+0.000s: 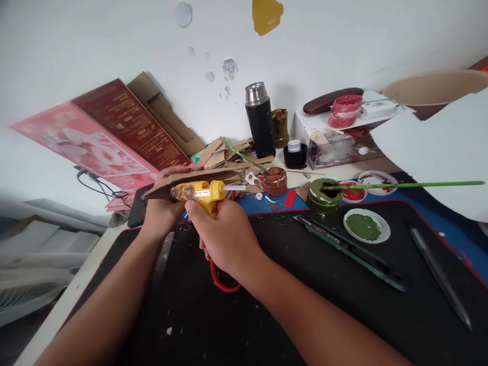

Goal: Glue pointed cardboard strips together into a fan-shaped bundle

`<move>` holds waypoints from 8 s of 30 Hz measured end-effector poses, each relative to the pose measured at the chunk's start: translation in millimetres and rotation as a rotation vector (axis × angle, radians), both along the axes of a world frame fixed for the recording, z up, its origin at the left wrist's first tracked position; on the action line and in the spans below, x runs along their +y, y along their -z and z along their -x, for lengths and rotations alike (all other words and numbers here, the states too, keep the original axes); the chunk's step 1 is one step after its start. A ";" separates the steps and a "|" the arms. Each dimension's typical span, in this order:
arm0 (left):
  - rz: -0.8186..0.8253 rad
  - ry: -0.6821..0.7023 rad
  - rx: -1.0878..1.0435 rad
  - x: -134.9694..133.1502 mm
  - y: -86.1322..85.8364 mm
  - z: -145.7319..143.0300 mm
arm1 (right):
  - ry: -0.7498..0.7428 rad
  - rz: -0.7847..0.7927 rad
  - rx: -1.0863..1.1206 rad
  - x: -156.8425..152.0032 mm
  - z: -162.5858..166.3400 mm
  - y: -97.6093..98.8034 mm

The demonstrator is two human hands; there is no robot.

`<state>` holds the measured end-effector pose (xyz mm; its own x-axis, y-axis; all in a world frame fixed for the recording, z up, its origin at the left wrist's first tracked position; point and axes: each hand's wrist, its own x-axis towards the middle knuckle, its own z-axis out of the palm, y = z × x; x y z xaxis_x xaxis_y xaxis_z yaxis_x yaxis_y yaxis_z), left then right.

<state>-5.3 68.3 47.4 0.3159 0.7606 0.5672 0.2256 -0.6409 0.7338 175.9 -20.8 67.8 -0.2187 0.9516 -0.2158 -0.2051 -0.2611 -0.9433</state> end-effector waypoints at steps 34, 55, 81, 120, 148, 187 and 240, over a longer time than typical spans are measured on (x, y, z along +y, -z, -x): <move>0.012 -0.001 0.006 -2.7 -6.3 -2.2 | 0.006 -0.023 -0.023 4.4 -5.7 0.3; 0.033 -0.023 0.023 -4.3 -4.0 -0.8 | 0.014 -0.014 -0.060 5.0 -6.0 2.1; 0.056 0.011 0.002 -1.7 -0.5 0.7 | -0.016 -0.009 -0.016 4.7 -5.3 2.0; 0.042 0.017 0.061 2.0 2.2 5.3 | -0.047 0.009 0.022 4.5 -4.7 -0.4; 0.093 0.063 0.047 2.4 3.9 6.8 | -0.046 -0.042 -0.066 5.0 -7.3 10.1; 0.083 0.036 0.055 0.4 2.5 5.6 | -0.030 -0.037 -0.080 6.0 -6.8 10.1; -0.009 -0.041 0.101 -0.7 -4.5 2.4 | 0.114 -0.265 -0.454 5.9 -9.6 5.5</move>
